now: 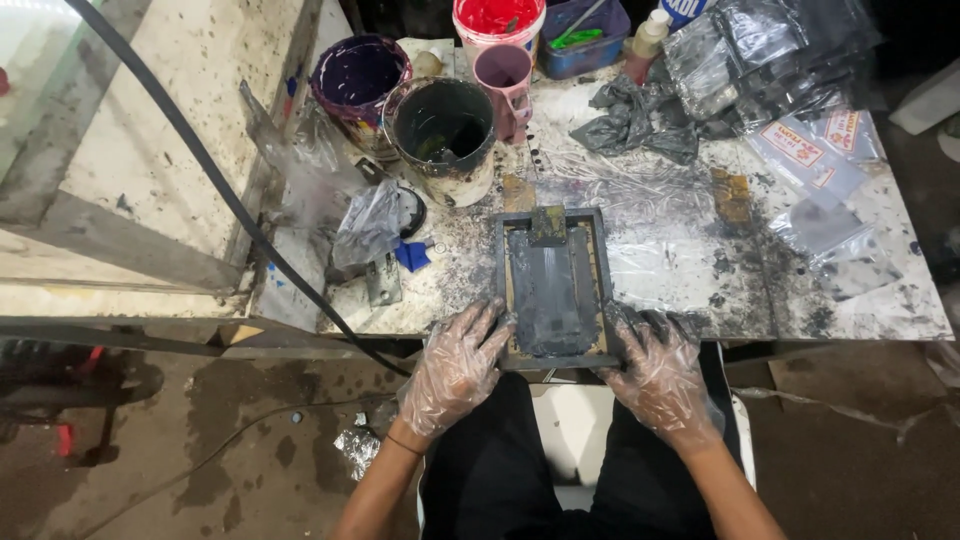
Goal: Preparing printing materials by organizing plastic packets and pouring ink into a mold on a workbench.
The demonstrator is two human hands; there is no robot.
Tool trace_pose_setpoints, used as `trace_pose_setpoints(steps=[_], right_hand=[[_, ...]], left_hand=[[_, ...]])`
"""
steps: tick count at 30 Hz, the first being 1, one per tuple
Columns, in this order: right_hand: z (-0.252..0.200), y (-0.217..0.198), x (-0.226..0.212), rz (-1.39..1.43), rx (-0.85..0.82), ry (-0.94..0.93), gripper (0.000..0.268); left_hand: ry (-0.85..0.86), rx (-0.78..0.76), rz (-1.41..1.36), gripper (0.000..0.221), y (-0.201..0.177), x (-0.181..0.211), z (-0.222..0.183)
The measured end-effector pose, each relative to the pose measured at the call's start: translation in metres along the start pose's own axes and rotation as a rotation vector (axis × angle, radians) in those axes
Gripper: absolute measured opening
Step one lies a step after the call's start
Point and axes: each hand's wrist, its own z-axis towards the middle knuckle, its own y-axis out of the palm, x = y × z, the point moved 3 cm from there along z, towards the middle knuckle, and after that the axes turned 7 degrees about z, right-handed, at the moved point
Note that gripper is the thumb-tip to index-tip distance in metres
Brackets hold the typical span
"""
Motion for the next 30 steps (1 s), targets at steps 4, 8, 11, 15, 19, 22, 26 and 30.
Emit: trace_pose_setpoints(steps=[4, 8, 11, 15, 19, 22, 26, 30], right_hand=[[0.006, -0.014, -0.008, 0.033, 0.082, 0.003, 0.065], [0.028, -0.045, -0.027, 0.113, 0.084, -0.014, 0.074], [0.03, -0.05, -0.033, 0.116, 0.085, 0.038, 0.074], [0.029, -0.041, -0.035, 0.12, 0.05, 0.102, 0.073], [0.034, -0.058, -0.042, 0.15, 0.112, 0.011, 0.072], [0.028, -0.057, -0.038, 0.13, 0.212, -0.084, 0.067], [0.021, -0.064, -0.037, 0.158, 0.239, -0.149, 0.079], [-0.006, -0.058, -0.019, -0.024, 0.332, -0.199, 0.081]], left_hand=[[0.005, -0.013, 0.003, 0.073, -0.013, 0.001, 0.009], [-0.009, -0.017, 0.017, 0.073, -0.018, -0.002, 0.011], [-0.033, 0.029, -0.034, 0.068, -0.024, -0.005, 0.019], [-0.173, 0.058, -0.153, 0.073, -0.031, -0.023, 0.035], [-0.376, -0.092, -0.364, 0.071, -0.048, -0.03, 0.059], [-0.384, -0.033, -0.495, 0.068, -0.03, -0.04, 0.067], [-0.423, 0.007, -0.605, 0.061, -0.031, -0.026, 0.085], [-0.265, 0.091, -0.512, 0.06, -0.037, -0.002, 0.097]])
